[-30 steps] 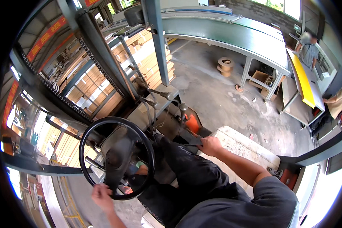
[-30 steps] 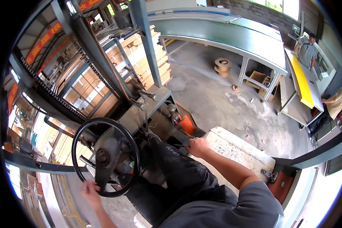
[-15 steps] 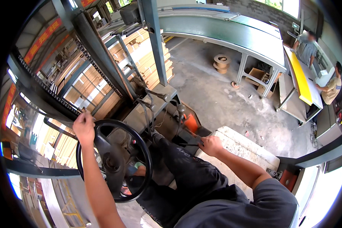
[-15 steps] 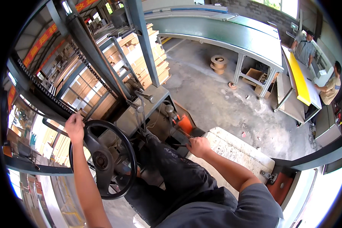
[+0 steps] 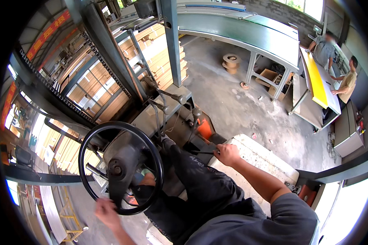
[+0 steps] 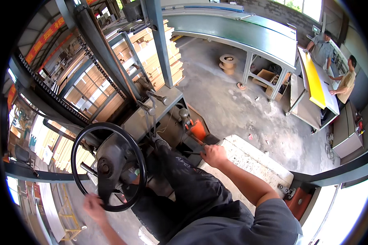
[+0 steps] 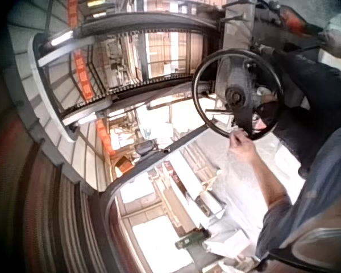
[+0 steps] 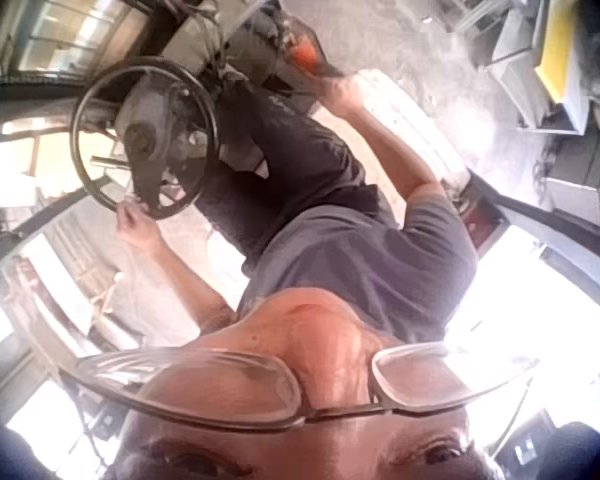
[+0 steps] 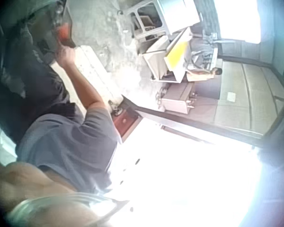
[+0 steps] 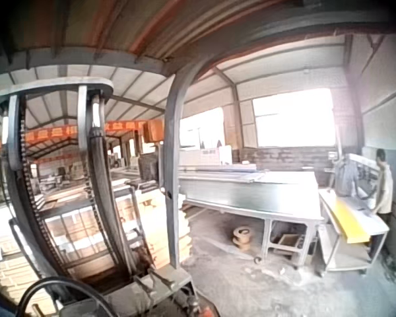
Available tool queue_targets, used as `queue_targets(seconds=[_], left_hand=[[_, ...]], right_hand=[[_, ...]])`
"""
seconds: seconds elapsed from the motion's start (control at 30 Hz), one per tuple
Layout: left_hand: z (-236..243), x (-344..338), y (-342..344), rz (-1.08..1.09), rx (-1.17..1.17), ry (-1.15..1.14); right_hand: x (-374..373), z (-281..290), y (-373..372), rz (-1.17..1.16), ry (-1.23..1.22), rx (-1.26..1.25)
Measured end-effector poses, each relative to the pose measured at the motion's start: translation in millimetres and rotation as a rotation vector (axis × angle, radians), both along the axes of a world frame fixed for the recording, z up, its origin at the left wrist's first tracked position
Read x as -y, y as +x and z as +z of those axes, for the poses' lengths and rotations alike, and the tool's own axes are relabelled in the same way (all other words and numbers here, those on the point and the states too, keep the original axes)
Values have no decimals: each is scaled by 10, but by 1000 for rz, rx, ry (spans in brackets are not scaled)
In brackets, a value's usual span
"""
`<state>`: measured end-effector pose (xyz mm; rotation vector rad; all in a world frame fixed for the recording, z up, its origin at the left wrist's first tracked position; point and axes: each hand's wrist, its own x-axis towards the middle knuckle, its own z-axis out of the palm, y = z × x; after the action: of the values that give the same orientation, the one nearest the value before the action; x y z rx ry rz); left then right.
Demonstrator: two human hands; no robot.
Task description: The person operates a forklift by reversing it out of a workshop, driving it across an outdoor area, and steering it into another warehouse building.
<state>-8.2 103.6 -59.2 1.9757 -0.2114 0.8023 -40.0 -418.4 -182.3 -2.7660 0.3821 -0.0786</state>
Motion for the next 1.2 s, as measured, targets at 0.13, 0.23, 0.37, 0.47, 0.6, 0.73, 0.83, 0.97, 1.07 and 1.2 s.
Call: queue_targets(seconds=[0.13,0.23,0.37,0.47,0.6,0.73,0.83,0.97,1.07,1.2], left_hand=[[130,1139,-362,-195,96,475],[387,1725,-43,-379,115,466],[798,2043,723,-365,87,504],[1187,1921,1381,-171,27,442],[1537,1023,1950,8,3,371],[1480,524,2000,-26,-46,37],[1336,1009,1702,41,-18,102],[1346,1687,1542,104,142,343],[1140,2606,887,-35,20,371],[401,2628,-460,-305,110,543]], right_hand=[[-177,26,-8,8,-21,-50],[-247,28,-43,-2,-29,-50],[-365,44,-59,-14,-23,-45],[-378,3,-58,-24,-24,-11],[-543,-20,-225,-44,-26,50],[-293,-25,-165,-32,-18,29],[151,-10,-369,-20,-52,-45],[217,-27,-416,9,-43,-89],[276,-140,-441,5,-18,-20],[425,-167,-528,-34,-28,7]])
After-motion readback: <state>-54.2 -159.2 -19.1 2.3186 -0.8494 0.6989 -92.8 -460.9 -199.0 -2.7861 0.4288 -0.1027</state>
